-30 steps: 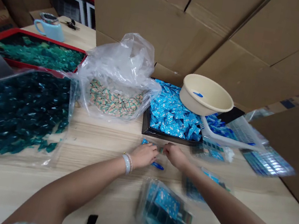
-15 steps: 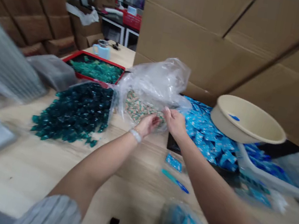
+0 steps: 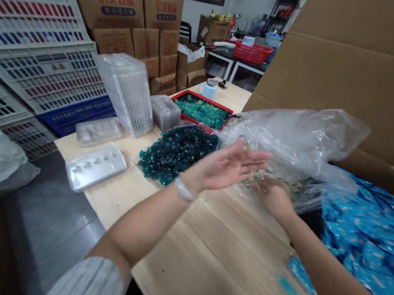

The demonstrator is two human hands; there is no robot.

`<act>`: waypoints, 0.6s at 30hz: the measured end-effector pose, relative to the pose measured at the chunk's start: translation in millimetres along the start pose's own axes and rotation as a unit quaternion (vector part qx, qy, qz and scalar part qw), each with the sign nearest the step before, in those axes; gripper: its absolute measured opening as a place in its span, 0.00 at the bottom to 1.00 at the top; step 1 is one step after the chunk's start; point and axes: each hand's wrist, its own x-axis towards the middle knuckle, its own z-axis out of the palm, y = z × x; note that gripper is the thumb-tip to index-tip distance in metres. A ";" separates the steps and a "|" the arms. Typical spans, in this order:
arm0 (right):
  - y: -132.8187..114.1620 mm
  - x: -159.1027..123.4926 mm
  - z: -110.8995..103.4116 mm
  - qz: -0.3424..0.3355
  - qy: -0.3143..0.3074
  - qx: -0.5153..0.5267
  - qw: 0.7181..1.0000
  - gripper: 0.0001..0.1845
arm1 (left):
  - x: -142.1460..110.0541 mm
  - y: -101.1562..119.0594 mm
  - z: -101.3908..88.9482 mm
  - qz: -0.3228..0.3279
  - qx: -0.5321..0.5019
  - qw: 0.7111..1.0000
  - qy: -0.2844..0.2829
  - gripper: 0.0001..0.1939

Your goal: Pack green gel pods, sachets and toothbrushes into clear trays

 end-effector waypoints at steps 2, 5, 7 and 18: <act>6.3 -12.3 -14.3 0.001 -0.028 -0.044 0.999 0.20 | -53.9 18.8 -35.6 0.023 0.225 0.971 0.082 0.27; -4.4 -29.0 -42.2 0.028 -0.037 -0.035 0.998 0.17 | -145.8 33.0 -113.0 -0.049 0.571 0.781 0.249 0.30; -29.0 -36.2 -51.3 0.037 -0.045 0.019 0.998 0.17 | -202.0 32.4 -162.1 -0.156 0.687 0.640 0.307 0.37; -273.5 -6.3 69.3 -0.203 -0.219 0.212 0.931 0.17 | -271.1 -0.9 -186.6 -0.263 0.758 0.565 0.194 0.41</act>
